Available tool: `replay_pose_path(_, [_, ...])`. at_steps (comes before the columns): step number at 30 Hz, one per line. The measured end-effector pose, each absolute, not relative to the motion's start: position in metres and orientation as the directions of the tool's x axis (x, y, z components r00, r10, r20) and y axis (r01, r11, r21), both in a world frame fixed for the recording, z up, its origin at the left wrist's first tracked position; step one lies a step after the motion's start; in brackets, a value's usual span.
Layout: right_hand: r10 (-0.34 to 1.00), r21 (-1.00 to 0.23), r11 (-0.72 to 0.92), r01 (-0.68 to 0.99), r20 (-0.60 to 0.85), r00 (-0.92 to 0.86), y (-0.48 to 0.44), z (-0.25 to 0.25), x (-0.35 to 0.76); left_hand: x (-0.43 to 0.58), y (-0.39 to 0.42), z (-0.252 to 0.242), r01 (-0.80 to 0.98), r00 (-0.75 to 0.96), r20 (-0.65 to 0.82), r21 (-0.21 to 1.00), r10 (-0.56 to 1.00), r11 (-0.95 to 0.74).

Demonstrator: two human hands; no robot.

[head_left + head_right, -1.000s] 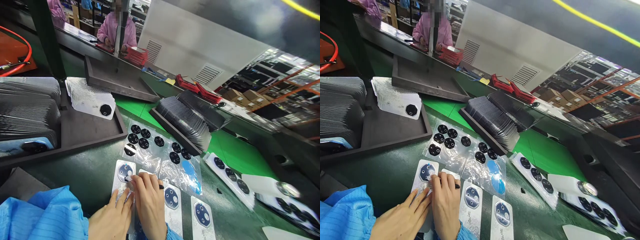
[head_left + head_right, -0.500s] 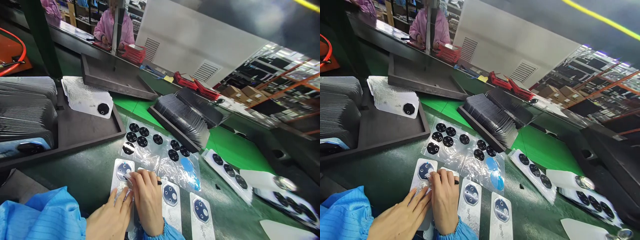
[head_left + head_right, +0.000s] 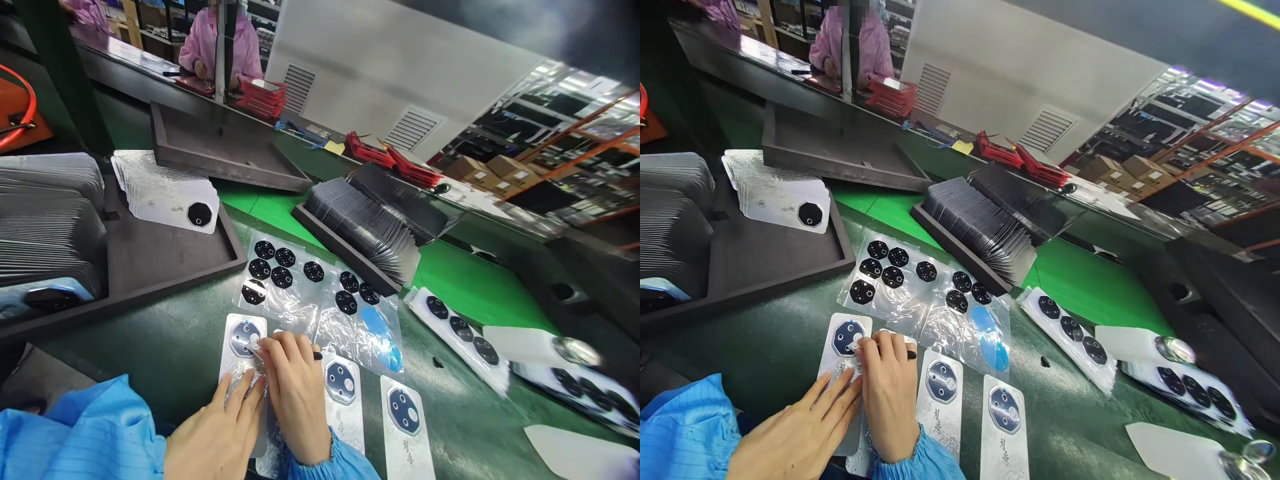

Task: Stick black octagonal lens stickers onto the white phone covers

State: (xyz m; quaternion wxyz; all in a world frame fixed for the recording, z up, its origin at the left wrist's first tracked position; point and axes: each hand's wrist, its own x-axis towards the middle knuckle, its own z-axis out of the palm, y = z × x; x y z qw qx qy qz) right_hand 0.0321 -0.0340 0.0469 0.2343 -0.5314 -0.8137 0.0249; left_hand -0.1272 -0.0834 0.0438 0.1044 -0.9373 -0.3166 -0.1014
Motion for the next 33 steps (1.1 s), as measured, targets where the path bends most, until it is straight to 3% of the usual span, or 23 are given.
replay_pose_path(23, [0.863, -0.263, 0.471, 0.842, 0.334, -0.378, -0.03, 0.05, 0.036, -0.129, -0.085, 0.048, 0.626, 0.776, 0.21, -0.139, 0.595, -0.768])
replay_pose_path(30, [0.887, -0.306, 0.436, 0.847, 0.307, -0.345, -0.031, 0.057, 0.032, -0.131, -0.083, 0.044, 0.62, 0.775, 0.281, -0.164, 0.566, -0.767])
replay_pose_path(33, [0.92, -0.371, 0.352, 0.859, 0.307, -0.244, -0.05, 0.079, 0.05, -0.141, -0.085, 0.023, 0.627, 0.769, 0.274, -0.151, 0.577, -0.764])
